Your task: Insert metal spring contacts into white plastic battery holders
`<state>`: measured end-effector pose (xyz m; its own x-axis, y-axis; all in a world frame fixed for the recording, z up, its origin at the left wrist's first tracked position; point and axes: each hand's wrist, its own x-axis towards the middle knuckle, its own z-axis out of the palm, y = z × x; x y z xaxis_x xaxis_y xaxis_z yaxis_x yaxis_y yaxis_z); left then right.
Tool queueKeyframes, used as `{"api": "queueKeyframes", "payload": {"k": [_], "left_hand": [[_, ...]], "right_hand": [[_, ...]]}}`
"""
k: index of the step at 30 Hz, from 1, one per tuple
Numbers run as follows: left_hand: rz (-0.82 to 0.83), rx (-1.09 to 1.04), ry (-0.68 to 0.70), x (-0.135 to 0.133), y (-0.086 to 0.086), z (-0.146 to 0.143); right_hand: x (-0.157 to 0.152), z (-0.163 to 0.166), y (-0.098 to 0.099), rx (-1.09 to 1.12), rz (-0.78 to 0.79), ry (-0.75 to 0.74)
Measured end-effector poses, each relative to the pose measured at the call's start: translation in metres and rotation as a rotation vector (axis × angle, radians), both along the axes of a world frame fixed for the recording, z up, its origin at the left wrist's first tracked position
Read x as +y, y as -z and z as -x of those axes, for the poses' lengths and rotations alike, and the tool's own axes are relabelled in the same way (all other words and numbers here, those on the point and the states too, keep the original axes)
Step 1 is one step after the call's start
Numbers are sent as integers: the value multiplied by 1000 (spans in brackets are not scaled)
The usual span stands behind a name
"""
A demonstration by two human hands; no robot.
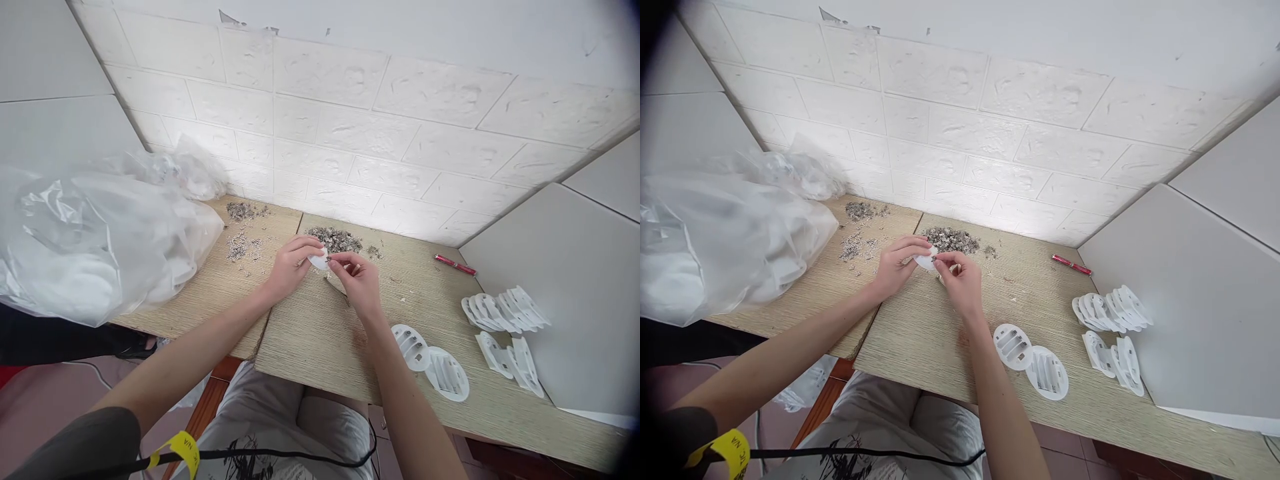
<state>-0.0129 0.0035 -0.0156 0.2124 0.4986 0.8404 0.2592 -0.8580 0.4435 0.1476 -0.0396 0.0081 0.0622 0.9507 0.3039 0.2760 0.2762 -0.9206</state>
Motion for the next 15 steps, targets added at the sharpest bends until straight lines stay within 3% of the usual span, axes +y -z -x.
{"api": "queueKeyframes", "payload": {"k": [6,15], "left_hand": [[-15,16,-4,1,1,0],[-14,3,-16,1,5,-1]], "right_hand": [[1,1,2,-48,-67,8],[-2,6,3,-291,-332,39]]}}
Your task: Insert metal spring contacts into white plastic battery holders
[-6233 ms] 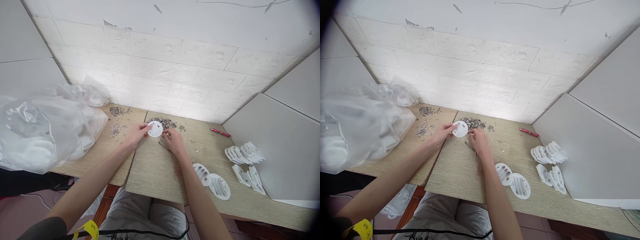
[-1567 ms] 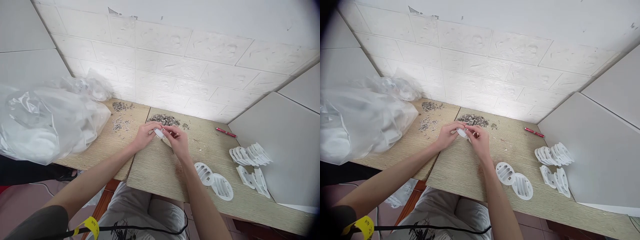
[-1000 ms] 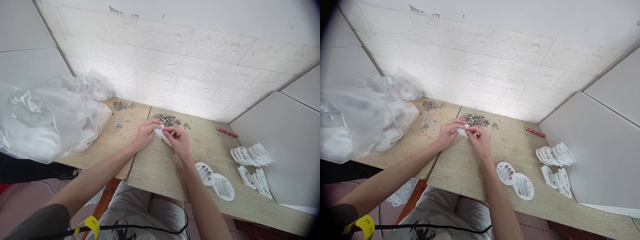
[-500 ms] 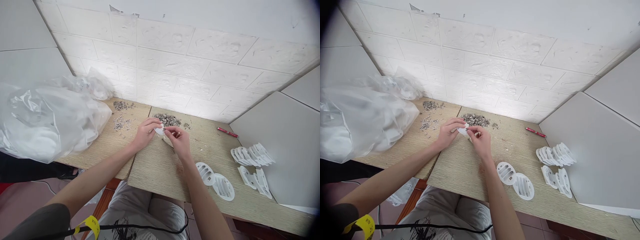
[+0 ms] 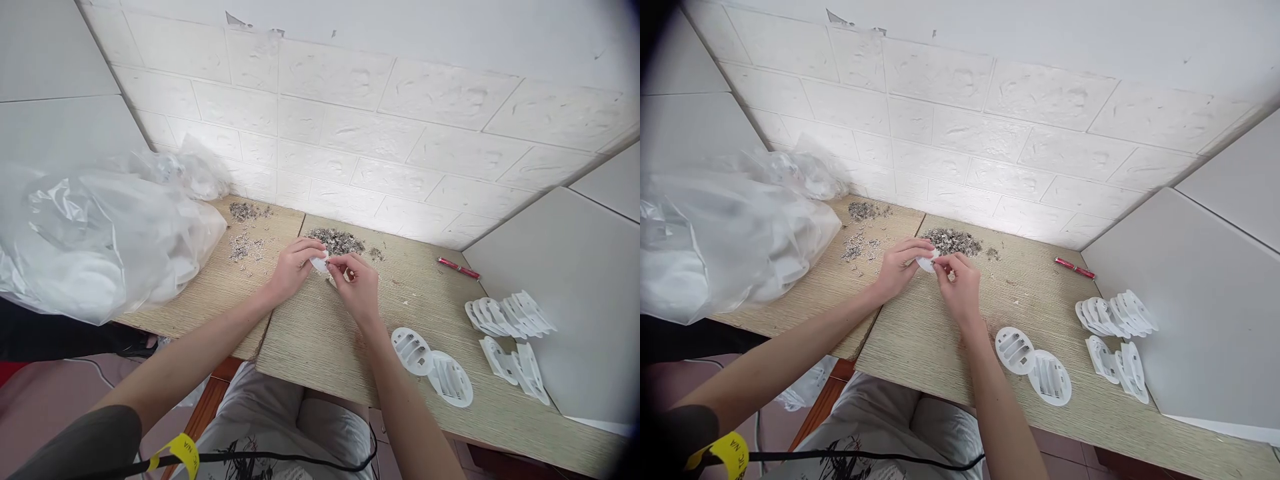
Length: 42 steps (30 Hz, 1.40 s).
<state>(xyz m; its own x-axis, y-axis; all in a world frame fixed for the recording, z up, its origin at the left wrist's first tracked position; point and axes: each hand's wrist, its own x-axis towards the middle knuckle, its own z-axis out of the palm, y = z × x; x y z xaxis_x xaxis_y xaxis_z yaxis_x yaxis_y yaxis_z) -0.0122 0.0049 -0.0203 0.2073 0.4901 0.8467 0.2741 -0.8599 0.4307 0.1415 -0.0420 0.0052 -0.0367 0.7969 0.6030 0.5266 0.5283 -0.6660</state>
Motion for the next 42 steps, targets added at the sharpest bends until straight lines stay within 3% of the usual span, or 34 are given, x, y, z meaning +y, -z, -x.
{"api": "queueKeyframes", "payload": {"k": [6,15,21,27,30,33,37,39,42], "left_hand": [[22,5,-15,1,4,1],[-14,12,14,-1,2,-2],[-36,-13,12,-1,-2,0],[-102,-28,19,1,-1,2],[-75,-29,17,0,-2,3],[58,8,21,-2,-4,3],[449,28,37,-4,-6,-1],[649,-17,98,-4,-7,-4],[819,-72,210,-4,-8,-6]], "right_hand": [[-1,3,1,-2,-5,5],[5,-3,3,156,252,-80],[2,0,0,230,148,-47],[2,-7,-4,468,127,1],[3,-11,-3,455,131,13],[4,-10,-2,364,159,-5],[5,-10,0,340,204,28],[7,-12,1,373,217,51],[9,-15,1,397,222,65]]}}
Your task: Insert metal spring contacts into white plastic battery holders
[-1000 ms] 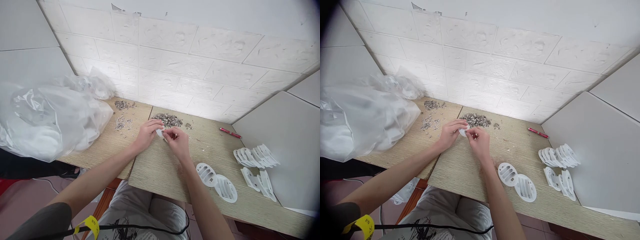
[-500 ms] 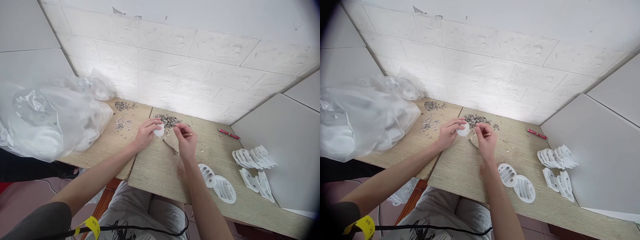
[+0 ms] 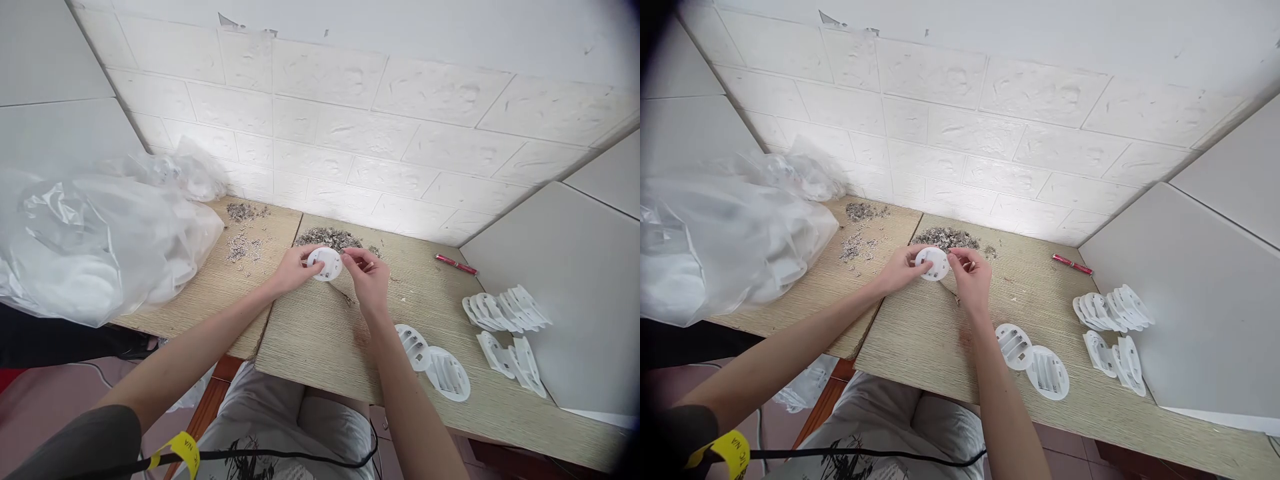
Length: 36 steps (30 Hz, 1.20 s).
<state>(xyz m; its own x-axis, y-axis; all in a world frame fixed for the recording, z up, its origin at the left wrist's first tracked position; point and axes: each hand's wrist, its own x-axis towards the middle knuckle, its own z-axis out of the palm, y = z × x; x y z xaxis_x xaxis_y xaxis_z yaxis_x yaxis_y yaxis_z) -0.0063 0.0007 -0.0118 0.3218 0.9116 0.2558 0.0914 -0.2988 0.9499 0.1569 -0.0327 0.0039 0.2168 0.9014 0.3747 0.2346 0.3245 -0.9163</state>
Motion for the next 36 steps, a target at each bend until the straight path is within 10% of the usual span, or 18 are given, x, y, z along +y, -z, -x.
{"api": "queueKeyframes", "payload": {"k": [8,36], "left_hand": [[225,-49,26,1,0,-1],[196,-97,2,3,7,-3]], "right_hand": [[1,0,2,-269,-93,86],[2,6,9,-370,-81,-86]]}}
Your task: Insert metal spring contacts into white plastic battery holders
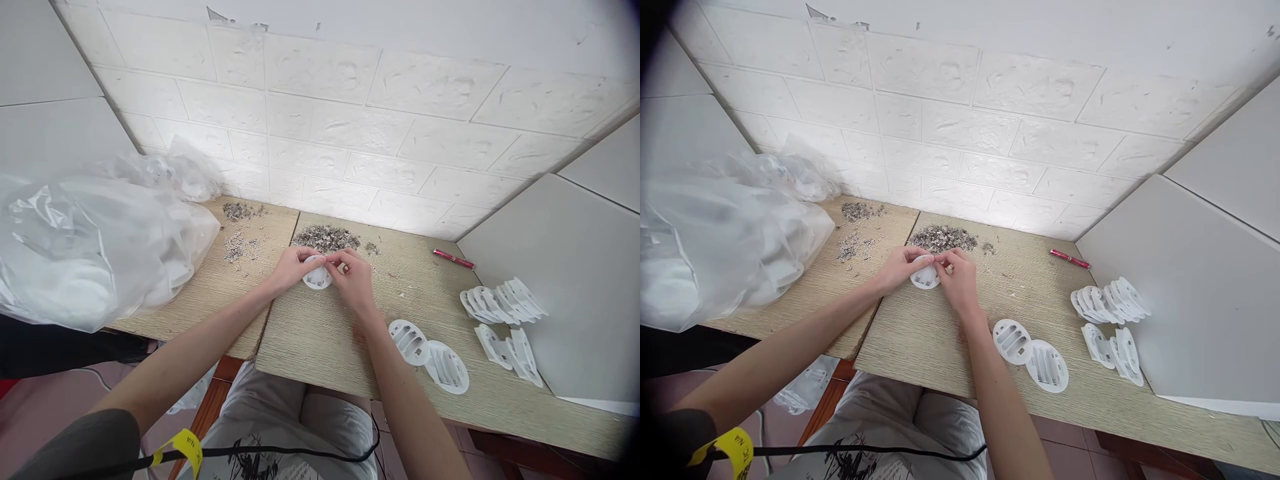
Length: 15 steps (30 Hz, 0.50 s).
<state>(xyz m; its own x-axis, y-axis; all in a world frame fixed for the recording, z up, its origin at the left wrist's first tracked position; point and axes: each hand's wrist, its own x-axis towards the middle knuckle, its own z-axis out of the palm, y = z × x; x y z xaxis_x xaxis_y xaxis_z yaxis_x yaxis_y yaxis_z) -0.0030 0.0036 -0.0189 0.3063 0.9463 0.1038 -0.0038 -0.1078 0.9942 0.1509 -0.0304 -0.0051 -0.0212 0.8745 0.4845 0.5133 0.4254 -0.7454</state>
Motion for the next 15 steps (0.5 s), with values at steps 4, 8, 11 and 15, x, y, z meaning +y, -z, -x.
{"api": "queueKeyframes", "payload": {"k": [4,8,11,15], "left_hand": [[21,6,-9,-1,-2,0],[66,-4,-29,-2,-6,-2],[81,-12,-33,-1,-5,-2],[78,-12,-47,1,-1,-1]], "right_hand": [[-1,1,-1,-36,-10,14],[-1,0,-1,-52,-5,24],[0,-1,0,-75,-20,13],[1,-2,1,-87,-17,1]]}}
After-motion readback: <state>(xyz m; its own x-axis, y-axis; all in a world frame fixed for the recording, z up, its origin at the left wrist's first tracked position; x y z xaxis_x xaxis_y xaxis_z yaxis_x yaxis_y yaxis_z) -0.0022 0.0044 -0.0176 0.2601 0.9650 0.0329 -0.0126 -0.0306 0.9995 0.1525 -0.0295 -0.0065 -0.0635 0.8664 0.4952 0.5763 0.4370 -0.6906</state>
